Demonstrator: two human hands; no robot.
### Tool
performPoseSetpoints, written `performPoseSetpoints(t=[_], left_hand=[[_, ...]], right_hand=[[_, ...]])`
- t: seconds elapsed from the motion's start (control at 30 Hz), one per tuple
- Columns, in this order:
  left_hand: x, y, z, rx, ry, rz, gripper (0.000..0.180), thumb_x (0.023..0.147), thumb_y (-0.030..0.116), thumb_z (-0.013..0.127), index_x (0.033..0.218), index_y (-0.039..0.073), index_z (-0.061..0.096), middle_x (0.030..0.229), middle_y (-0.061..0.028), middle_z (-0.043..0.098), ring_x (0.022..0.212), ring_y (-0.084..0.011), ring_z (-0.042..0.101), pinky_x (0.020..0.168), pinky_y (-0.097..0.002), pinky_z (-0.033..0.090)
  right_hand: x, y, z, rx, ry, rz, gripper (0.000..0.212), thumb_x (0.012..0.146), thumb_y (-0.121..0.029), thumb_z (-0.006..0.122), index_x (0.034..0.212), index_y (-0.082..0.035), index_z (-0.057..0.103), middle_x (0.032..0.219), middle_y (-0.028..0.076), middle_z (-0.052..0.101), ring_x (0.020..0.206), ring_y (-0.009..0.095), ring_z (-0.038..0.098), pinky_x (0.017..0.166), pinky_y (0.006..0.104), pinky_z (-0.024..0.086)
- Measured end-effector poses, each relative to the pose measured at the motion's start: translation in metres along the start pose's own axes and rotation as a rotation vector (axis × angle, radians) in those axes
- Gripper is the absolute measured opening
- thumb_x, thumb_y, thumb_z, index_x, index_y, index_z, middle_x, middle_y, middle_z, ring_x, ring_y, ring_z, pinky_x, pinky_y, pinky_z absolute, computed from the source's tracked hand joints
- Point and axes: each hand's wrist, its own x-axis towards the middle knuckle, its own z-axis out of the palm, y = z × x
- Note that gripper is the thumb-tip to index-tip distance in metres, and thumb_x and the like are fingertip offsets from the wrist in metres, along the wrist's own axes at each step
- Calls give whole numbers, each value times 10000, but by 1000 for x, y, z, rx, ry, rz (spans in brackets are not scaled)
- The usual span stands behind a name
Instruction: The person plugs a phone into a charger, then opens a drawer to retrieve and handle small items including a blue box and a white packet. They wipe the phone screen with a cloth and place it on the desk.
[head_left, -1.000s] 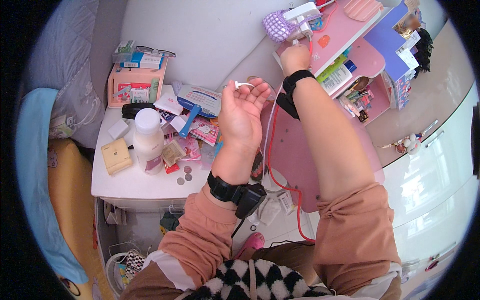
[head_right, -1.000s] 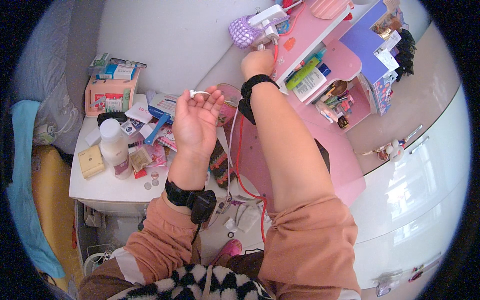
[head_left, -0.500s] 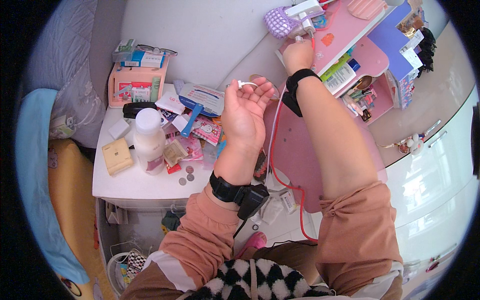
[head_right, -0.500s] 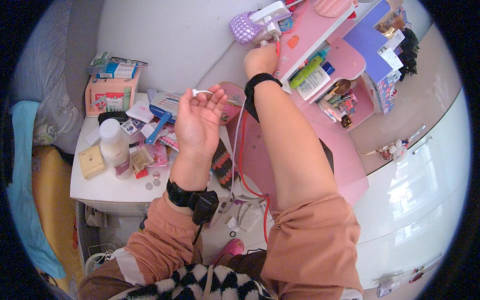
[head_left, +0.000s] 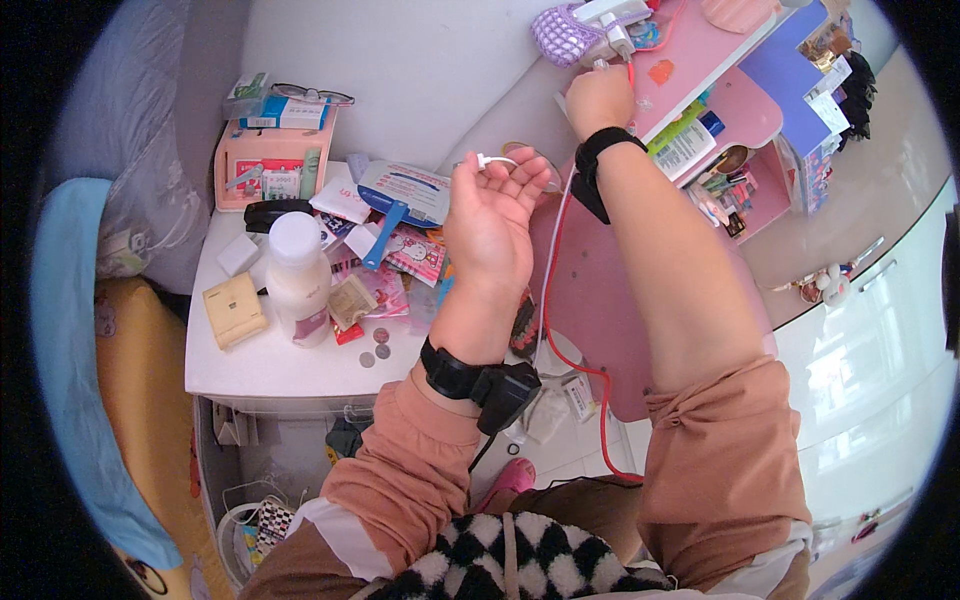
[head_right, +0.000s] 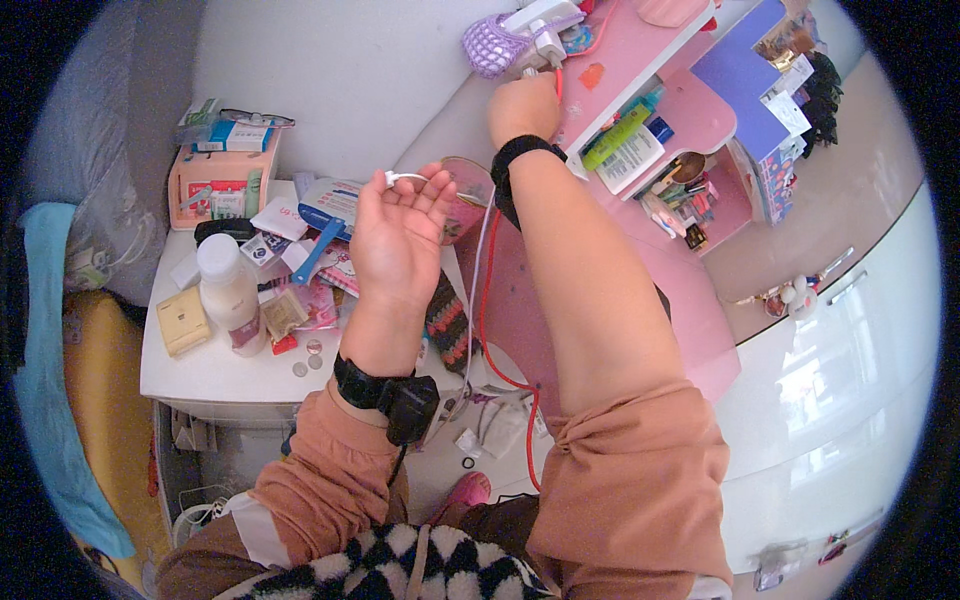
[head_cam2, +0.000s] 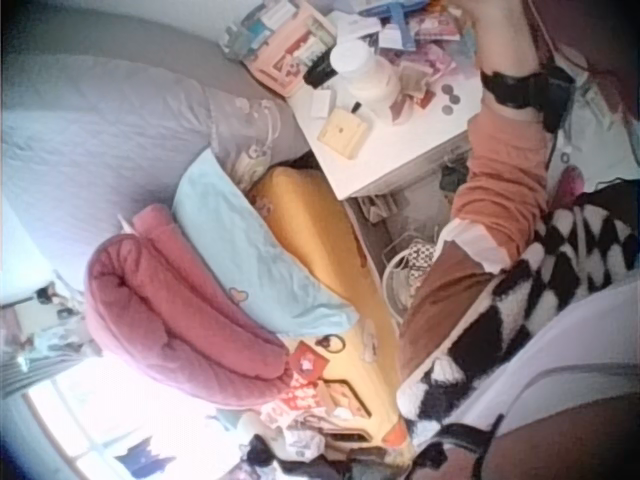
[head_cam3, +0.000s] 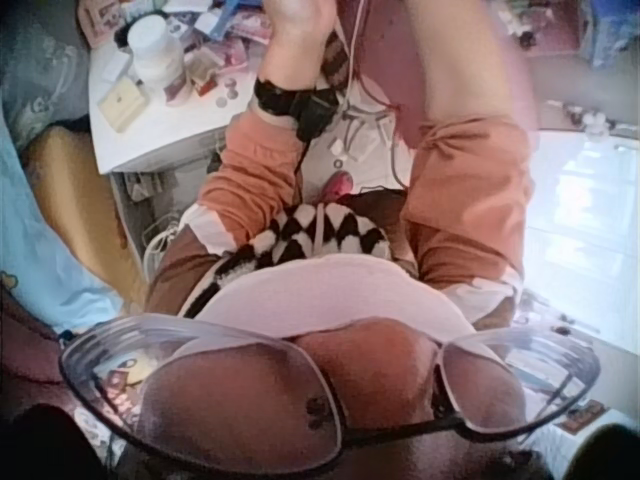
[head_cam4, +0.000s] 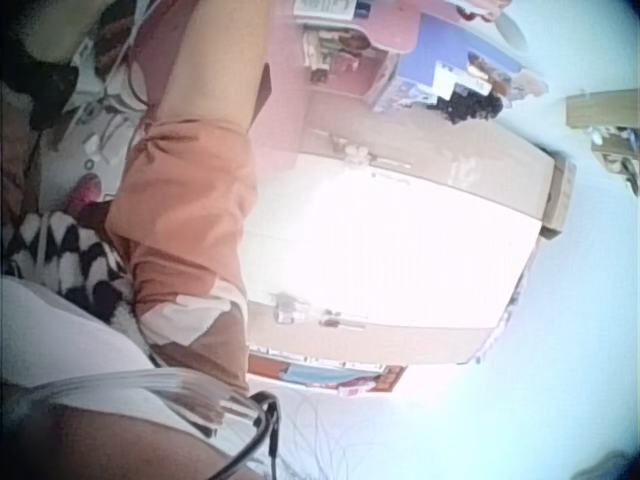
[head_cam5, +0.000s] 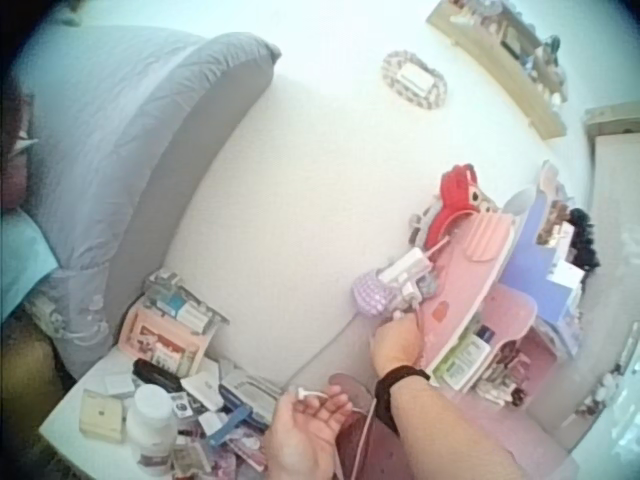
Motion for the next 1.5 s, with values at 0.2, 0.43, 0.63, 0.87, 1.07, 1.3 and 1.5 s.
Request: performPoseSetpoints(t=[0.2, 0.43, 0.63, 0.87, 1.07, 1.3, 1.5], left_hand=[[1, 2, -1, 9, -7, -3, 342, 1057, 289, 419, 825, 48, 493, 1100, -243, 625, 1041, -309, 627, 984, -450, 523], [1, 4, -1, 6, -5, 12, 343, 1057, 288, 423, 822, 49, 496, 1093, -242, 636, 1044, -305, 629, 986, -449, 521], [0, 4, -1, 8, -26, 8, 344, 1057, 287, 422, 822, 47, 496, 1085, -236, 634, 1049, -305, 627, 996, -449, 514], [-1, 5, 1, 21, -2, 7, 340, 1057, 285, 415, 825, 49, 491, 1107, -235, 625, 1053, -301, 624, 1001, -445, 514], [-1, 6, 0, 31, -16, 15, 346, 1058, 290, 417, 822, 48, 492, 1100, -229, 627, 1051, -298, 623, 998, -446, 518], [0, 6, 1, 19, -5, 15, 350, 1058, 297, 410, 824, 50, 493, 1067, -222, 633, 1009, -294, 639, 962, -441, 533], [-1, 6, 2, 10, -4, 7, 350, 1058, 297, 415, 821, 50, 490, 1073, -223, 630, 1024, -299, 633, 975, -443, 527]], right_hand=[[12, 14, 6, -6, -114, 18, 240, 907, -121, 553, 1032, 65, 641, 1020, 295, 694, 1027, 434, 670, 909, 491, 516], [27, 34, 38, 520, -250, 359, 222, 1013, -168, 441, 988, -1, 586, 805, 114, 604, 697, 248, 589, 561, 368, 465], [3, -3, 0, 1055, -280, 820, 161, 1040, -150, 468, 981, -10, 520, 818, 71, 520, 624, 173, 488, 494, 300, 387], [14, 11, 2, 399, -231, 275, 226, 1020, -137, 542, 983, 67, 631, 802, 168, 708, 654, 234, 709, 516, 319, 540], [18, 24, 4, 121, -147, 237, 267, 931, -138, 619, 1117, 54, 607, 1092, 272, 689, 1052, 428, 665, 899, 486, 527], [3, 1, -13, 51, -114, 179, 354, 940, -103, 577, 1231, 78, 489, 1137, 300, 661, 1076, 439, 654, 923, 490, 520], [-10, -9, -13, 23, -38, 157, 345, 946, -121, 530, 1207, 101, 490, 1163, 341, 639, 1106, 468, 631, 952, 503, 489]])
